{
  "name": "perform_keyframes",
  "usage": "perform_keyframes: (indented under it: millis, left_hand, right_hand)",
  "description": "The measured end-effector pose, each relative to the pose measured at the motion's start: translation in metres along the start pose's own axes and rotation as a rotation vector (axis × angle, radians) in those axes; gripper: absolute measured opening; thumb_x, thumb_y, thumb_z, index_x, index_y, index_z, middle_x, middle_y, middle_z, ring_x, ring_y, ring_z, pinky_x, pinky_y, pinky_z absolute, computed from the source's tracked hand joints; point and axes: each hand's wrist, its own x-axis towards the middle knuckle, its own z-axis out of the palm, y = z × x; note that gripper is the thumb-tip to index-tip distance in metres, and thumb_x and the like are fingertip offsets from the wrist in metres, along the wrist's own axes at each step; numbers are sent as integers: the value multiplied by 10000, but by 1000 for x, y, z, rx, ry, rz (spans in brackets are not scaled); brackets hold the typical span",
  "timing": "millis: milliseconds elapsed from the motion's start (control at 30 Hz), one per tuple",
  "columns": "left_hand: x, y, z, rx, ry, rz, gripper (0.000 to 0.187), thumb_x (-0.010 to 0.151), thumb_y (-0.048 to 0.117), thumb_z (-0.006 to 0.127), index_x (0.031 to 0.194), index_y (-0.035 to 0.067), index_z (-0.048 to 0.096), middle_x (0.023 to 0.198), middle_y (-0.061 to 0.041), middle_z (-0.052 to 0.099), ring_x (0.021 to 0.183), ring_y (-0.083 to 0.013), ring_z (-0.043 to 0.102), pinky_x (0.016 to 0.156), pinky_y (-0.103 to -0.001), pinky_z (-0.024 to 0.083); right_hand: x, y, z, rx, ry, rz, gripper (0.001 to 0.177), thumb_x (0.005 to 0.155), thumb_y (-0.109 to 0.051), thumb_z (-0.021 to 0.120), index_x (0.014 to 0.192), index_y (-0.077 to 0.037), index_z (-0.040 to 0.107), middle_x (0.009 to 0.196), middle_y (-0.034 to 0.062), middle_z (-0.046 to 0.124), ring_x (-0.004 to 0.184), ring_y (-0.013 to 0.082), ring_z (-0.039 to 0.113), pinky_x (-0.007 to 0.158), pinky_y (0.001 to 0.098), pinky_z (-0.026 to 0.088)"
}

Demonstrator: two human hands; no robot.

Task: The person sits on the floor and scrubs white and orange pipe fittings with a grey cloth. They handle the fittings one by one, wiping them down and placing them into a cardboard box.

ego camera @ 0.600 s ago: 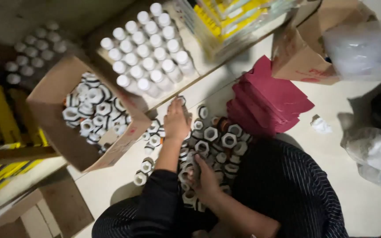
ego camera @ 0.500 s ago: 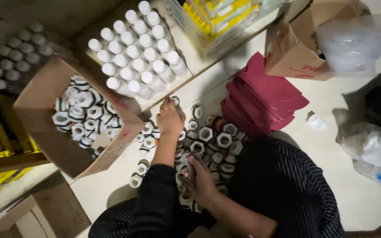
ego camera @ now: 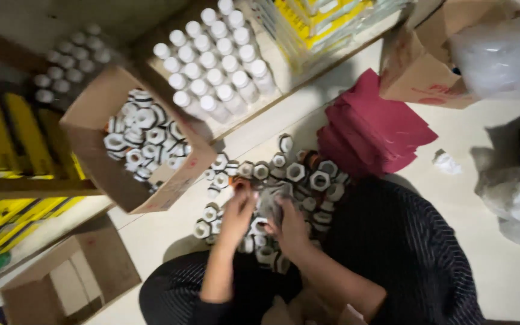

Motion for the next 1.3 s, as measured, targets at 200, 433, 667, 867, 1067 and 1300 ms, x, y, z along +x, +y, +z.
perform_keyframes:
  millis: [200, 433, 667, 867, 1067, 1300]
  left_hand:
    - [-73, 20, -18, -358, 258, -19, 333, 899, 144, 335, 797, -1, 617, 747, -116, 581, 767, -192, 509, 801, -345, 409]
    - [-76, -68, 16, -177, 176, 24, 366, 910, 228, 385, 1010, -62, 585, 1031, -251, 567, 1057, -315, 488, 961, -391, 310]
    - [-57, -61, 34, -153, 328, 41, 366, 894, 167, 336, 1061, -84, 542, 1020, -296, 547, 1033, -378, 477, 945, -429, 320]
    - [-54, -80, 48, -483, 340, 218, 392, 937, 200, 266, 1010, -16, 585, 975, -146, 604, 945, -176, 535, 890, -337, 383]
    - [-54, -65, 34, -503, 376, 259, 353, 943, 181, 278, 855, 19, 580, 862, -94, 585, 853, -149, 514, 842, -321, 388]
    - [-40, -66, 48, -737, 388, 162, 228, 894, 88, 397, 868, -40, 585, 957, -167, 541, 964, -225, 458, 939, -390, 320]
  right_hand:
    - [-75, 4, 5, -1178, -435, -434, 830, 697, -618, 531, 1311, -114, 292, 1241, 203, 417, 1158, 340, 410, 998, 417, 297]
    - [-37, 10, 3, -1094, -395, -462, 711, 793, -520, 456, 1307, -48, 318, 1213, 238, 434, 1145, 369, 414, 971, 473, 301]
    - [-46, 29, -16, -1248, -325, -1036, 533, 836, -331, 516, 1199, 39, 392, 579, 125, 578, 469, 169, 561, 404, 266, 462]
    - [-34, 25, -13, -1126, -320, -1087, 472, 848, -247, 426, 1169, 94, 370, 719, 234, 563, 539, 216, 553, 427, 310, 436]
    - [-63, 19, -2, -1110, -331, -956, 494, 906, -210, 389, 1233, 141, 271, 957, 249, 514, 852, 262, 540, 726, 350, 467]
    - [-33, 29, -18, -1220, -336, -1111, 575, 846, -390, 489, 1210, 39, 371, 878, 194, 577, 712, 258, 603, 506, 339, 515]
